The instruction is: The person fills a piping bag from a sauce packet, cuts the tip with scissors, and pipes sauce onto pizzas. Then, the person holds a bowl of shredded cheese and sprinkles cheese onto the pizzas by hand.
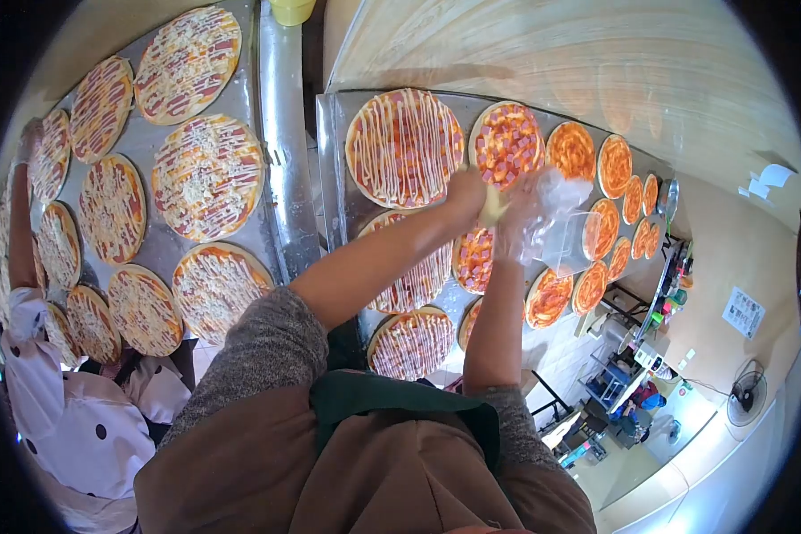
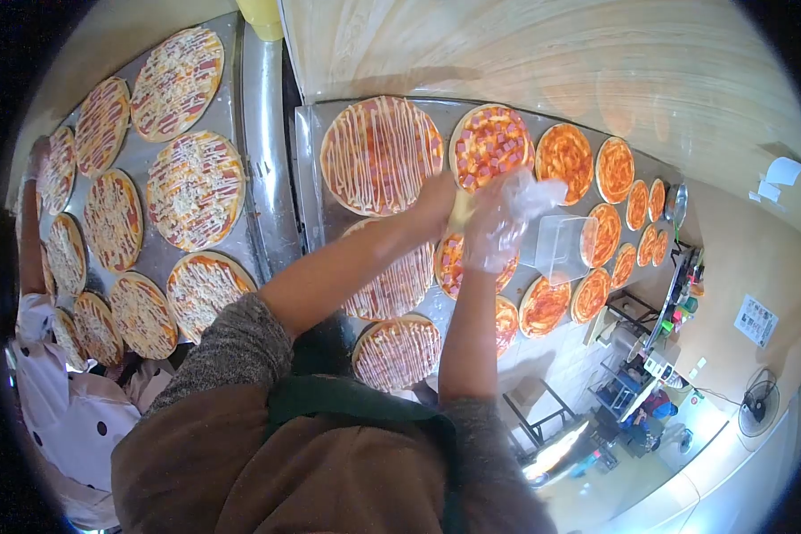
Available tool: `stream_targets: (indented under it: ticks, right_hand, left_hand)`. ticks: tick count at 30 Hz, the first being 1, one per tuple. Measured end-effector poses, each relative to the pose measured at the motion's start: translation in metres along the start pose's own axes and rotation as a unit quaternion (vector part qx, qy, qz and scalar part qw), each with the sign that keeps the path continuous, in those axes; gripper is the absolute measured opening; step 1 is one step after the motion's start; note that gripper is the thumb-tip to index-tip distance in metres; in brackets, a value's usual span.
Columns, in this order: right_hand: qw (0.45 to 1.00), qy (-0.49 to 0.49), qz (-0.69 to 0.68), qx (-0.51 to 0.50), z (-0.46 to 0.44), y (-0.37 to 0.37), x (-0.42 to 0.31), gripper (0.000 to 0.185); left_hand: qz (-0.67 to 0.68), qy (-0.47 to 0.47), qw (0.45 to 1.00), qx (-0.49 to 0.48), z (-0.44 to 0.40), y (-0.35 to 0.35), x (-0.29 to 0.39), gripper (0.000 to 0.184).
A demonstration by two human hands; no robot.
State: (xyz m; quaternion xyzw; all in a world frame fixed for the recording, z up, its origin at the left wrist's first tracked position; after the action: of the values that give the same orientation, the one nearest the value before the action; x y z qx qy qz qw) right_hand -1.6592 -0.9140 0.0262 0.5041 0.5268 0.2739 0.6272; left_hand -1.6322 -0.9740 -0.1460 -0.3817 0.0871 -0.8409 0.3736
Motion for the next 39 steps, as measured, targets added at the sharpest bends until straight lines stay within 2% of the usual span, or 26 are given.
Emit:
stream_targets:
  ticks: [2,4,5,7,9,11,13,15,17,20,22,24,26,30,32,33,35,37,39]
  right_hand:
    - [0.988,0.075,0.119,0.072,-0.01,0.008,-0.048,0.027]
    - [0.997,0.051,0.047,0.033,-0.033,-0.007,-0.047,0.028]
    - [0.998,0.049,-0.046,0.02,-0.04,-0.012,-0.037,0.028]
    - [0.996,0.037,-0.079,0.024,-0.038,-0.008,-0.027,0.028]
    - [0.997,0.019,0.039,0.056,-0.017,0.008,-0.02,0.027]
    - [0.978,-0.087,-0.19,-0.028,-0.014,-0.003,0.009,0.028]
    - [0.955,-0.144,-0.252,-0.056,-0.01,-0.001,-0.001,0.029]
    - [0.975,-0.156,-0.155,-0.029,-0.017,0.014,-0.031,0.032]
    - [0.99,-0.056,-0.13,-0.006,-0.039,-0.004,-0.03,0.035]
    - [0.996,-0.006,-0.091,0.024,-0.042,-0.009,-0.019,0.034]
    - [0.992,-0.09,-0.087,-0.008,-0.021,-0.001,-0.006,0.029]
    - [0.941,-0.108,-0.306,-0.092,-0.015,-0.015,0.011,0.027]
    - [0.92,-0.072,-0.371,-0.106,-0.017,-0.016,0.006,0.02]
    - [0.981,0.082,-0.172,0.035,-0.037,-0.008,-0.066,0.019]
    - [0.984,0.091,-0.147,0.039,-0.04,-0.016,-0.074,0.017]
    - [0.981,0.068,-0.184,-0.003,-0.044,-0.022,-0.071,0.018]
    - [0.989,0.102,-0.104,0.02,-0.037,-0.016,-0.074,0.019]
    - [0.958,0.206,0.134,0.146,-0.003,0.001,-0.071,0.015]
    - [0.997,0.072,-0.025,0.009,-0.004,-0.014,-0.007,0.009]
  left_hand:
    - [0.076,0.02,0.997,0.001,0.008,-0.013,0.057,0.035]
    - [0.019,-0.002,1.0,-0.015,-0.012,-0.017,0.069,0.036]
    - [-0.01,-0.013,1.0,-0.025,-0.02,-0.02,0.073,0.036]
    - [-0.125,-0.14,0.979,-0.075,-0.058,-0.024,0.011,0.037]
    - [-0.121,-0.13,0.982,-0.057,-0.056,-0.02,-0.01,0.039]
    - [-0.001,0.024,0.999,0.029,-0.002,-0.008,-0.007,0.04]
    - [0.005,-0.002,1.0,0.002,-0.002,-0.013,0.014,0.04]
    - [0.014,-0.018,1.0,-0.006,-0.01,-0.019,0.033,0.04]
    - [0.024,-0.027,0.999,0.003,-0.025,-0.025,0.051,0.041]
    - [0.023,-0.044,0.999,-0.013,-0.037,-0.027,0.03,0.042]
    - [0.018,-0.001,1.0,-0.005,-0.026,-0.016,-0.005,0.043]
    - [-0.001,0.015,1.0,0.008,-0.014,-0.006,-0.011,0.045]
    - [-0.036,0.004,0.999,0.022,-0.003,0.001,0.01,0.047]
    - [0.045,-0.044,0.997,0.047,-0.021,0.0,0.074,0.05]
    - [0.036,-0.049,0.997,0.054,-0.029,0.002,0.092,0.049]
    - [0.043,-0.028,0.997,0.057,-0.026,0.002,0.091,0.048]
    - [0.039,-0.03,0.997,0.061,-0.017,0.006,0.08,0.049]
    - [0.04,-0.021,0.997,0.064,-0.001,0.01,0.053,0.049]
    - [0.012,0.0,0.997,0.07,0.008,0.018,0.001,0.044]
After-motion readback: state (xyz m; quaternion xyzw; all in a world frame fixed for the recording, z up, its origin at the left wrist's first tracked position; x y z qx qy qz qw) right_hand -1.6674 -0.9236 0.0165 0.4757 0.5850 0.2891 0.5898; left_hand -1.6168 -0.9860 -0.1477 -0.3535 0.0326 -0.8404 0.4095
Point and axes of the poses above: each hand's wrist, its own z-axis away from the middle knuckle, its own y-axis out of the back of the hand, x = y × z, the point moved 9 cm from there along -z, towards the middle knuckle, and after that the axes turned 14 degrees about -y, right-handed, at the moved point
